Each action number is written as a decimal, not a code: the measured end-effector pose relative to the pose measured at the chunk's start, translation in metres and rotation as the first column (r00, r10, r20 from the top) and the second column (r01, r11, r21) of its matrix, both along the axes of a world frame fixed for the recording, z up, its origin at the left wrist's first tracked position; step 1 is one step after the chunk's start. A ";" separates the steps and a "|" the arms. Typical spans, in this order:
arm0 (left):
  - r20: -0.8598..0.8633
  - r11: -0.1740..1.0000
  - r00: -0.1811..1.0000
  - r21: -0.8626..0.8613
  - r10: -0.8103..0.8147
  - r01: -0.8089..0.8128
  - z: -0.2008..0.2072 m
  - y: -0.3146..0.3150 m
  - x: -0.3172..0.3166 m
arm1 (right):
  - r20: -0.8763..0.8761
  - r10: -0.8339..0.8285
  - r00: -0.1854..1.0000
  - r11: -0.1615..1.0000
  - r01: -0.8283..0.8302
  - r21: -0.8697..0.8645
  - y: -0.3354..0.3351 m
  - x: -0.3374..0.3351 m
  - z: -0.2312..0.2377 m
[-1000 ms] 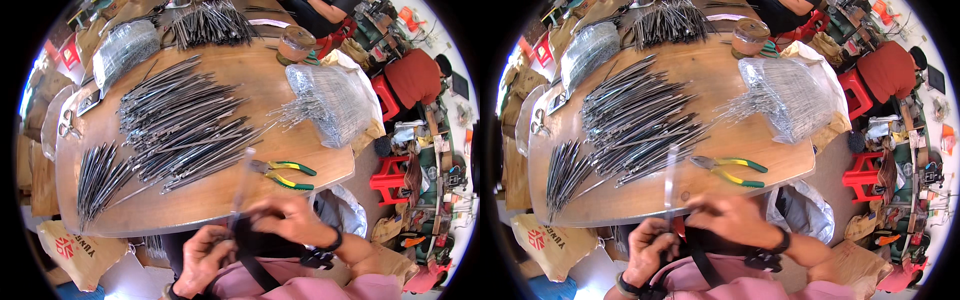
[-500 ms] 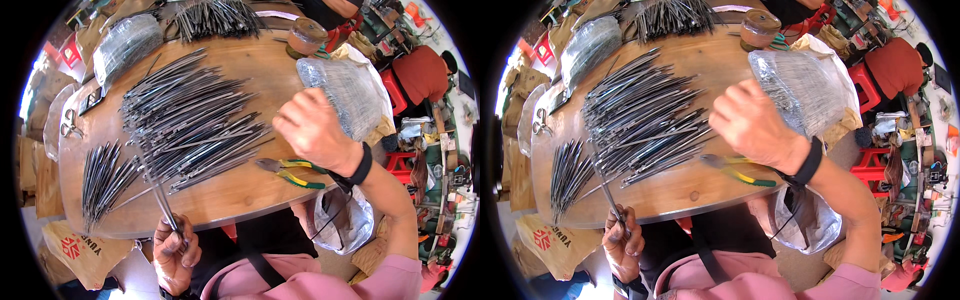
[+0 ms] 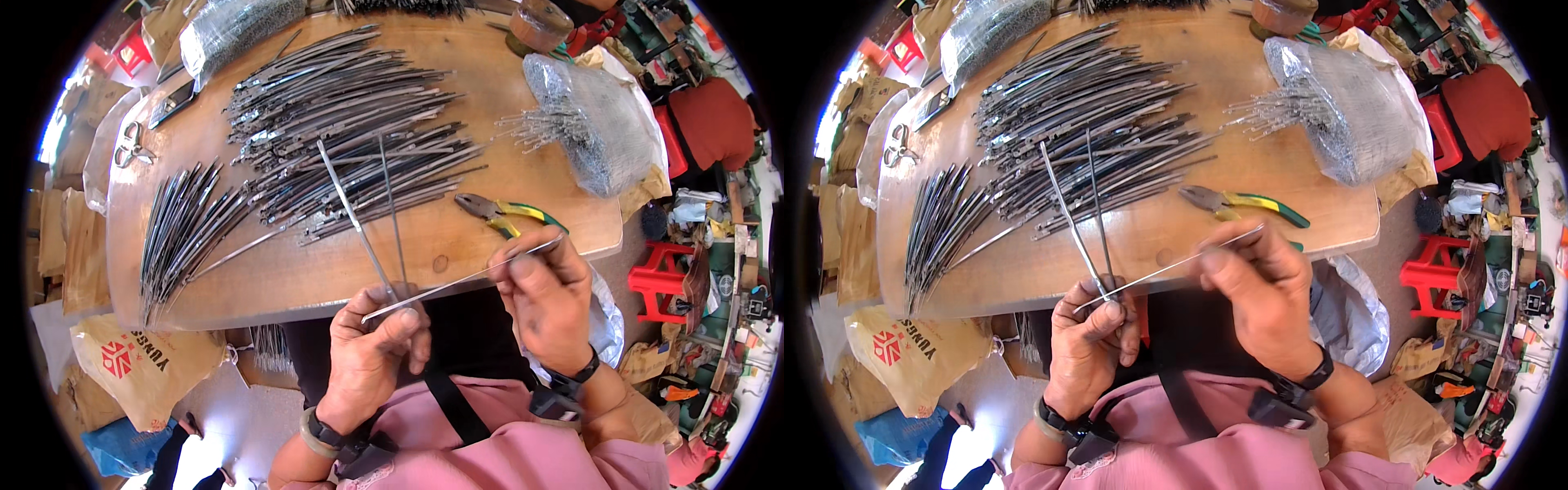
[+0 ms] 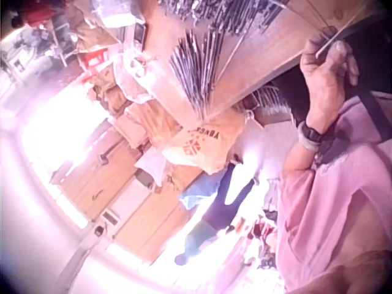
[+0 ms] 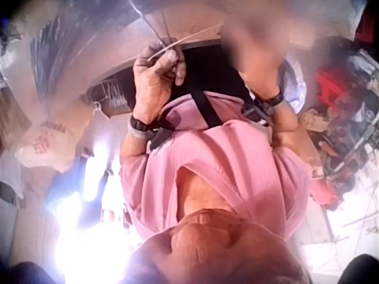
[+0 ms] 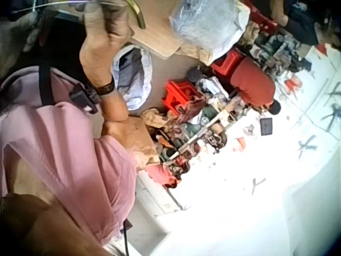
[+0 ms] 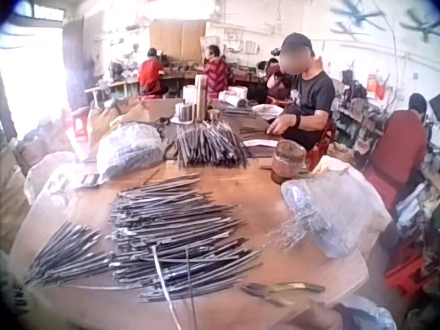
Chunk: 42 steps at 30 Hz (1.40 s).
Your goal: The person picks up metal rods and a thin wire, then uses pliers by hand to bend the wire around the end of the rods.
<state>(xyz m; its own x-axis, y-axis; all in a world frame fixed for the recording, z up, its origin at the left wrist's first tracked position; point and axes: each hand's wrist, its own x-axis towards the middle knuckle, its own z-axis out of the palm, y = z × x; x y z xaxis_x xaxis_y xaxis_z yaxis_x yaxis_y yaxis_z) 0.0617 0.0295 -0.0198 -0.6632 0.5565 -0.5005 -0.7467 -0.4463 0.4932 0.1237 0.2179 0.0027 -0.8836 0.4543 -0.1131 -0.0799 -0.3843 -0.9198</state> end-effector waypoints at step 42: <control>-0.180 0.780 0.826 -0.482 -0.534 0.399 -0.002 -0.047 -0.006 | 0.178 0.384 0.906 0.127 -0.243 0.962 0.024 -0.016 0.020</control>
